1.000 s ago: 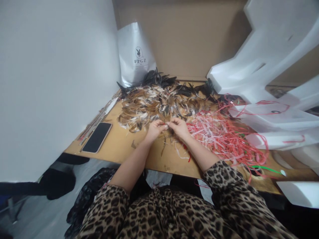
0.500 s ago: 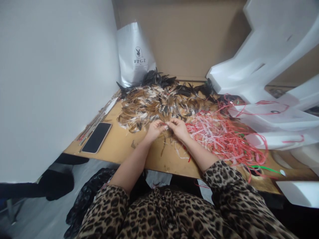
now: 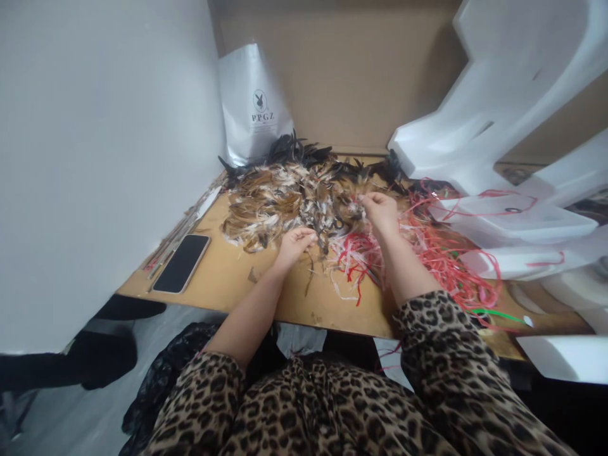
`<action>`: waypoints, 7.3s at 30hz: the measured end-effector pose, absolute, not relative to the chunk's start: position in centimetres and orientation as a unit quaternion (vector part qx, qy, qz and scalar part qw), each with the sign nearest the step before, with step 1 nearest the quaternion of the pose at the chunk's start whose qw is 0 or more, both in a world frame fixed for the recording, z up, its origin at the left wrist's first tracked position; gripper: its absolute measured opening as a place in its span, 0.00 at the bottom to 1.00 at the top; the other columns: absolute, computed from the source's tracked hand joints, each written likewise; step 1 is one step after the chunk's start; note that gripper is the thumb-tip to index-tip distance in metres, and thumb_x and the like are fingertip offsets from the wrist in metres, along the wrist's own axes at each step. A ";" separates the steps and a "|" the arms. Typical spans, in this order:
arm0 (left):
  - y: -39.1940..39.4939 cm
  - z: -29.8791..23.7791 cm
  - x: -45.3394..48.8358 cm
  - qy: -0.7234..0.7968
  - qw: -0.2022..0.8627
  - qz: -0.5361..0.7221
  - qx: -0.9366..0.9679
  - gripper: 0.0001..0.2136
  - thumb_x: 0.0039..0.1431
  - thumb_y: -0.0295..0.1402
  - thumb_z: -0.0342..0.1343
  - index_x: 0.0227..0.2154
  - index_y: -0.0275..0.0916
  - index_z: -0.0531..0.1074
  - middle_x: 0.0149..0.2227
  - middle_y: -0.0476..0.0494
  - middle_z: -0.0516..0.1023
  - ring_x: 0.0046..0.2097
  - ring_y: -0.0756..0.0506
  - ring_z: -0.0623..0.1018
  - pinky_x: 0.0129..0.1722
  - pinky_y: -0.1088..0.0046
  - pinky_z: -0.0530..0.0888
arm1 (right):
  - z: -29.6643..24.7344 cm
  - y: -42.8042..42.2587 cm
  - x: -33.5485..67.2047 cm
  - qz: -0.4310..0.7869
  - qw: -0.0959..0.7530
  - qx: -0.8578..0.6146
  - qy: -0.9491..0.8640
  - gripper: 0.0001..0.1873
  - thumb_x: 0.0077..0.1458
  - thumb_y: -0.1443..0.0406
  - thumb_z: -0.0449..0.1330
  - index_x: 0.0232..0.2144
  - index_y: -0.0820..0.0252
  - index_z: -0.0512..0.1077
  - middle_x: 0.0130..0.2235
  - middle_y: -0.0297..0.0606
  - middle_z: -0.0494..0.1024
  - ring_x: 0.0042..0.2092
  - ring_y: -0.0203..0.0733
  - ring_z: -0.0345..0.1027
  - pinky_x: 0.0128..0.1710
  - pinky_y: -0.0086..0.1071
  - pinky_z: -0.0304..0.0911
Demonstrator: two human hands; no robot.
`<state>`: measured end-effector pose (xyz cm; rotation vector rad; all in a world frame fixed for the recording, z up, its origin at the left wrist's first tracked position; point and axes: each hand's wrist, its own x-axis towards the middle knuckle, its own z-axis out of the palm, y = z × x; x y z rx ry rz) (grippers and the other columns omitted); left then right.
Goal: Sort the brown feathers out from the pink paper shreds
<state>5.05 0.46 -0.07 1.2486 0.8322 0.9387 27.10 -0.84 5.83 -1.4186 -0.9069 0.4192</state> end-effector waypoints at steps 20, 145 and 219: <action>0.8 -0.2 4.9 0.362 0.632 0.417 0.544 0.15 0.44 0.40 0.60 0.30 0.33 0.71 0.27 0.44 0.76 0.25 0.54 0.71 0.24 0.79 0.65 | 1.2 4.0 33.1 0.050 0.321 -0.849 -0.417 0.15 0.44 0.61 0.55 0.29 0.62 0.78 0.30 0.45 0.78 0.31 0.42 0.69 0.31 0.29 0.59; 1.0 0.2 3.4 0.275 0.830 0.276 0.399 0.11 0.43 0.32 0.63 0.30 0.32 0.72 0.24 0.48 0.73 0.20 0.59 0.67 0.17 0.86 0.60 | 2.2 -1.9 19.0 0.576 0.575 -0.420 -0.402 0.14 0.35 0.62 0.68 0.21 0.61 0.66 0.19 0.28 0.69 0.19 0.26 0.56 0.17 0.22 0.48; 0.9 1.0 3.8 0.303 0.782 0.394 0.375 0.11 0.41 0.29 0.63 0.28 0.32 0.70 0.24 0.49 0.74 0.23 0.57 0.71 0.22 0.83 0.63 | 1.9 -2.1 18.6 0.663 0.532 -0.426 -0.309 0.14 0.31 0.64 0.69 0.21 0.64 0.69 0.18 0.28 0.68 0.20 0.26 0.58 0.17 0.20 0.51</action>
